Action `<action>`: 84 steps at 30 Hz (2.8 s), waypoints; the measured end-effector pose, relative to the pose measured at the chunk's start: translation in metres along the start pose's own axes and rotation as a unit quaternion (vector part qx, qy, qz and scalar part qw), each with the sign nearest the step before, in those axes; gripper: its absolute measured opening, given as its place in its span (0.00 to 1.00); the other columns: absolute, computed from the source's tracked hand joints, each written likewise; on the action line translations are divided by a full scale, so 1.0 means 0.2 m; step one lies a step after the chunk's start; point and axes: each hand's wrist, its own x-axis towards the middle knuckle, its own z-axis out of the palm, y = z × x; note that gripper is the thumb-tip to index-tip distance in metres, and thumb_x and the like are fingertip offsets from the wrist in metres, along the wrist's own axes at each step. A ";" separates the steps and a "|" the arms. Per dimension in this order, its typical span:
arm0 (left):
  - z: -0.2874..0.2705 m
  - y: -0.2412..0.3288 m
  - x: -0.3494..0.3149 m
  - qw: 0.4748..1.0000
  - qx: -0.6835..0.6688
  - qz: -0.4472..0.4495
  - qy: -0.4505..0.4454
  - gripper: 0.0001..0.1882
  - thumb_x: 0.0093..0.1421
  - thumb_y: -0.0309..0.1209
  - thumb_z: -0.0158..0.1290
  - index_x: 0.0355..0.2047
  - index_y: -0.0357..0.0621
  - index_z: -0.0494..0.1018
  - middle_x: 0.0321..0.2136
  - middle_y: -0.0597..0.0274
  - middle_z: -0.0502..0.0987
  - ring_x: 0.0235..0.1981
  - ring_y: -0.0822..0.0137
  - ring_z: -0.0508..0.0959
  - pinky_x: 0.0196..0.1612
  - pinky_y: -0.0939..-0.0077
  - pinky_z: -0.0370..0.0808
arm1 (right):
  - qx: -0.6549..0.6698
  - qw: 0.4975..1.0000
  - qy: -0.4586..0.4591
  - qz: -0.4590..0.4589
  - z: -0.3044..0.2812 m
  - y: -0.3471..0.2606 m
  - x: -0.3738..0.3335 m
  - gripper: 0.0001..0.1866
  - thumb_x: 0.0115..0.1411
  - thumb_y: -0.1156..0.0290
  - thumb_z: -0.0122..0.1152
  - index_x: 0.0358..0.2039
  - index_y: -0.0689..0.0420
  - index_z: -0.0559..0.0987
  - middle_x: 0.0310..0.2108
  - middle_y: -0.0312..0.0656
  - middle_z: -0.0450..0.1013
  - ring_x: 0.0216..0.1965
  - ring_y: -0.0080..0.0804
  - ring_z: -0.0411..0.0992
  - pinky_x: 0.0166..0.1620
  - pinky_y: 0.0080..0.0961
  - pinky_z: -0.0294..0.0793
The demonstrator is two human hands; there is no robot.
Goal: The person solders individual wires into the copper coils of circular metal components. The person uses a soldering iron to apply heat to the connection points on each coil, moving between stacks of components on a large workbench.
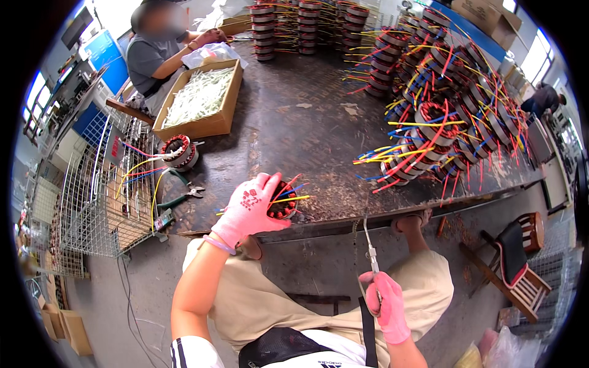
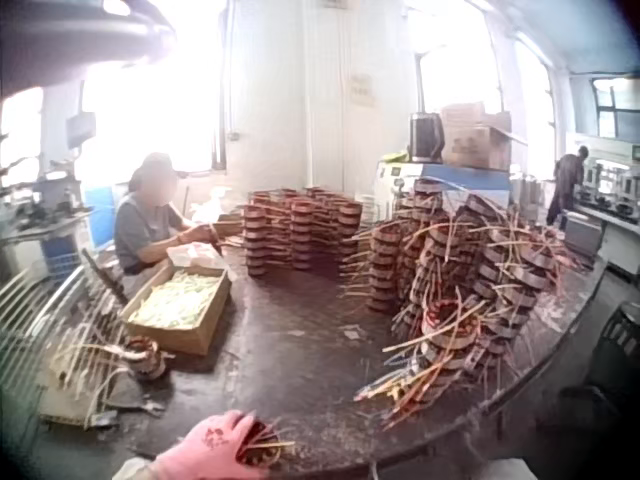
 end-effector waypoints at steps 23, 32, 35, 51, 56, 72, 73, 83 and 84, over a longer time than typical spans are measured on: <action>-0.62 0.97 -0.34 0.951 0.213 0.108 -0.197 0.19 0.50 0.44 0.57 0.33 0.42 0.69 0.25 0.64 0.69 0.25 0.67 0.74 0.26 0.71 0.71 | -0.016 0.999 -0.009 0.031 -0.04 0.02 -0.07 0.24 0.69 0.55 0.41 0.39 0.68 0.74 0.11 0.27 0.57 0.13 0.13 0.49 0.18 0.15 0.46; -0.25 0.34 -0.08 0.987 0.016 0.148 0.055 0.25 0.45 0.39 0.65 0.42 0.44 0.73 0.40 0.59 0.76 0.38 0.56 0.77 0.42 0.63 0.73 | -0.001 0.996 -0.065 0.065 -0.05 0.09 -0.02 0.18 0.70 0.61 0.43 0.43 0.65 0.74 0.15 0.26 0.58 0.18 0.12 0.52 0.23 0.14 0.52; -0.12 0.12 -0.07 0.995 0.021 0.055 0.083 0.36 0.40 0.39 0.68 0.51 0.44 0.70 0.53 0.54 0.69 0.51 0.51 0.71 0.54 0.59 0.69 | 0.027 0.990 -0.092 0.107 -0.01 0.10 0.01 0.17 0.68 0.63 0.46 0.44 0.64 0.74 0.15 0.26 0.59 0.18 0.13 0.54 0.24 0.14 0.52; 0.04 0.02 0.02 0.996 -0.067 -0.047 -0.023 0.50 0.35 0.38 0.69 0.61 0.43 0.61 0.53 0.47 0.67 0.53 0.46 0.69 0.57 0.60 0.67 | 0.031 0.986 -0.120 0.112 0.06 0.17 0.14 0.17 0.69 0.63 0.45 0.45 0.62 0.75 0.15 0.27 0.59 0.19 0.13 0.56 0.22 0.15 0.53; 0.05 0.01 0.02 0.995 -0.092 -0.009 -0.022 0.50 0.35 0.36 0.70 0.60 0.43 0.62 0.53 0.48 0.67 0.53 0.47 0.69 0.57 0.60 0.67 | 0.005 0.985 -0.117 0.126 0.06 0.18 0.13 0.17 0.69 0.62 0.45 0.44 0.62 0.76 0.15 0.28 0.59 0.18 0.13 0.56 0.22 0.15 0.53; 0.04 0.01 0.02 0.996 -0.090 0.004 -0.019 0.50 0.33 0.36 0.70 0.60 0.43 0.63 0.55 0.48 0.67 0.55 0.47 0.68 0.58 0.60 0.66 | 0.005 0.986 -0.132 0.104 0.07 0.18 0.08 0.17 0.68 0.61 0.45 0.42 0.62 0.76 0.15 0.30 0.61 0.18 0.14 0.56 0.23 0.15 0.56; 0.04 0.02 0.03 0.995 -0.100 0.002 -0.015 0.50 0.33 0.36 0.70 0.60 0.43 0.63 0.55 0.48 0.67 0.55 0.47 0.68 0.58 0.60 0.66 | 0.002 0.986 -0.128 0.108 0.06 0.16 0.09 0.17 0.68 0.61 0.44 0.42 0.62 0.76 0.15 0.30 0.61 0.18 0.14 0.57 0.23 0.16 0.56; 0.05 0.02 0.02 0.996 -0.088 0.004 -0.017 0.49 0.34 0.36 0.70 0.60 0.43 0.63 0.55 0.49 0.67 0.54 0.47 0.69 0.58 0.59 0.66 | 0.006 0.985 -0.129 0.112 0.07 0.15 0.07 0.17 0.68 0.61 0.44 0.42 0.62 0.76 0.16 0.31 0.61 0.19 0.15 0.57 0.23 0.17 0.57; 0.05 0.02 0.02 0.996 -0.087 0.006 -0.017 0.49 0.34 0.36 0.70 0.60 0.43 0.63 0.54 0.49 0.67 0.54 0.47 0.69 0.58 0.59 0.66 | 0.011 0.985 -0.130 0.112 0.07 0.16 0.07 0.17 0.68 0.61 0.44 0.42 0.62 0.76 0.16 0.31 0.61 0.19 0.15 0.57 0.23 0.17 0.57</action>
